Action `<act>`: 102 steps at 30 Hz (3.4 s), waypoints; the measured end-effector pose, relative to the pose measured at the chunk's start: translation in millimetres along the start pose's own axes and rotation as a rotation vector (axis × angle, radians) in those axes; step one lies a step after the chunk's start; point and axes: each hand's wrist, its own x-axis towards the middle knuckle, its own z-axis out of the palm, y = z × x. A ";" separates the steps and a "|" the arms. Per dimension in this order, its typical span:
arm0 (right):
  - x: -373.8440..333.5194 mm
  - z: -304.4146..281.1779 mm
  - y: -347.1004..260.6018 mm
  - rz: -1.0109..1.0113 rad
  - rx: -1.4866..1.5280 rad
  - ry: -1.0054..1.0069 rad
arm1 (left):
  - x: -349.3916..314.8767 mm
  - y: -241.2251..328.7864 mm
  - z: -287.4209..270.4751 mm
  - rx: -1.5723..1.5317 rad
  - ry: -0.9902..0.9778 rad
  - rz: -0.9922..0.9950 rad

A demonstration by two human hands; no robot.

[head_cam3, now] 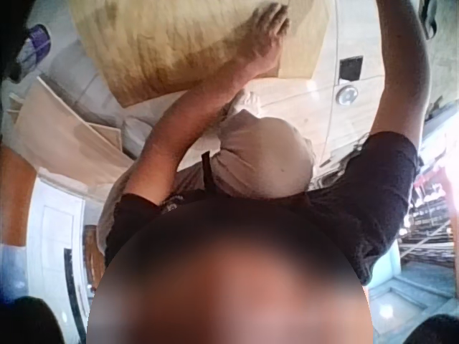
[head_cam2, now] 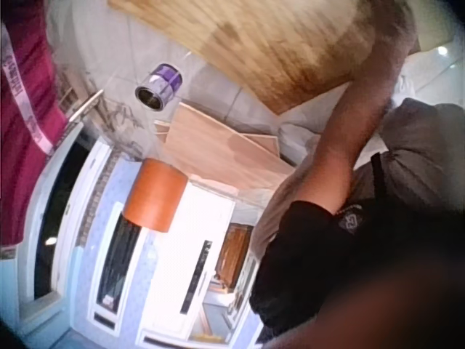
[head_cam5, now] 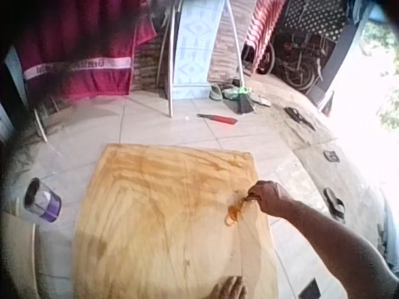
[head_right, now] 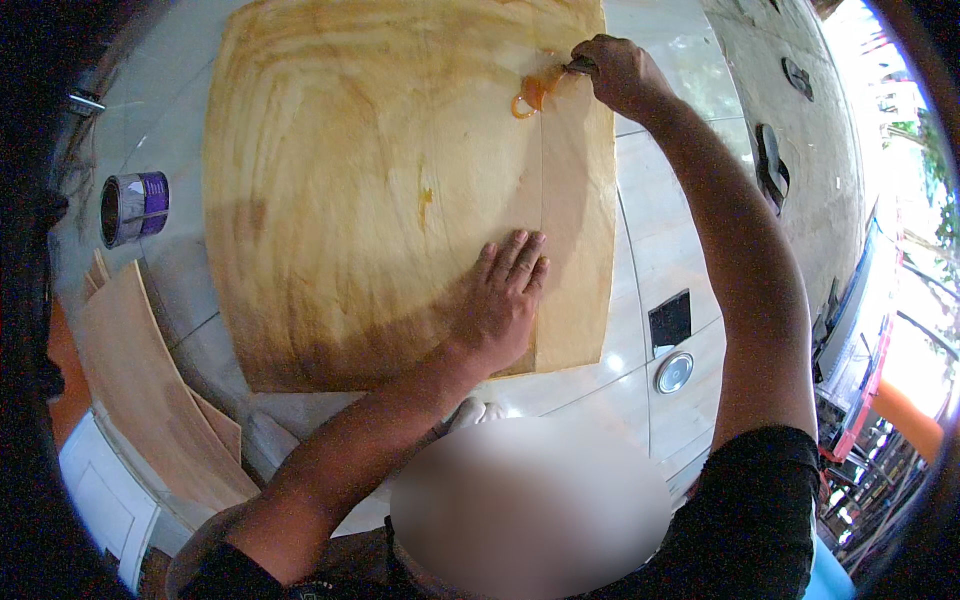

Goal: The person sits on the floor and applies a liquid wood stain to a flat wooden board using a small sponge. They spread the stain evenly across the surface, then pour more from a can and continue spreading until the board is fully coated.

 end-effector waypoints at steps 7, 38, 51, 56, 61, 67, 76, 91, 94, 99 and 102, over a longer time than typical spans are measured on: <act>-54.9 2.3 -31.1 0.019 -0.003 0.031 | 0.6 -1.3 -1.3 0.110 -0.039 0.020; -354.7 36.1 -197.7 0.149 0.032 0.111 | 7.1 -16.1 -7.9 0.055 -0.108 0.076; -368.7 -9.6 -202.5 0.465 0.493 -0.006 | -20.1 -22.6 -21.6 0.171 -0.075 0.166; -209.4 -25.6 -105.9 0.306 0.321 0.317 | -122.0 21.6 -3.7 0.029 -0.071 0.133; -43.5 -25.8 -45.3 0.225 0.105 0.220 | -166.3 26.1 21.7 0.073 -0.086 0.023; 25.0 -9.3 -42.0 0.116 -0.132 -0.008 | -169.7 32.7 39.7 0.103 -0.105 -0.061; -32.0 -4.3 -57.2 0.029 -0.193 -0.114 | -170.7 43.1 47.7 0.121 -0.151 -0.154; -200.1 9.9 -123.2 0.012 -0.033 -0.147 | -170.9 38.0 36.7 0.110 -0.095 -0.067; -237.2 12.4 -148.1 0.072 -0.025 -0.180 | -170.6 37.5 35.3 0.108 -0.125 -0.071; -296.0 17.1 -186.7 0.030 -0.035 -0.134 | -171.0 35.2 37.9 0.130 -0.117 -0.050; -331.0 20.7 -210.4 0.048 -0.032 -0.115 | -172.0 34.1 40.2 0.140 -0.117 -0.041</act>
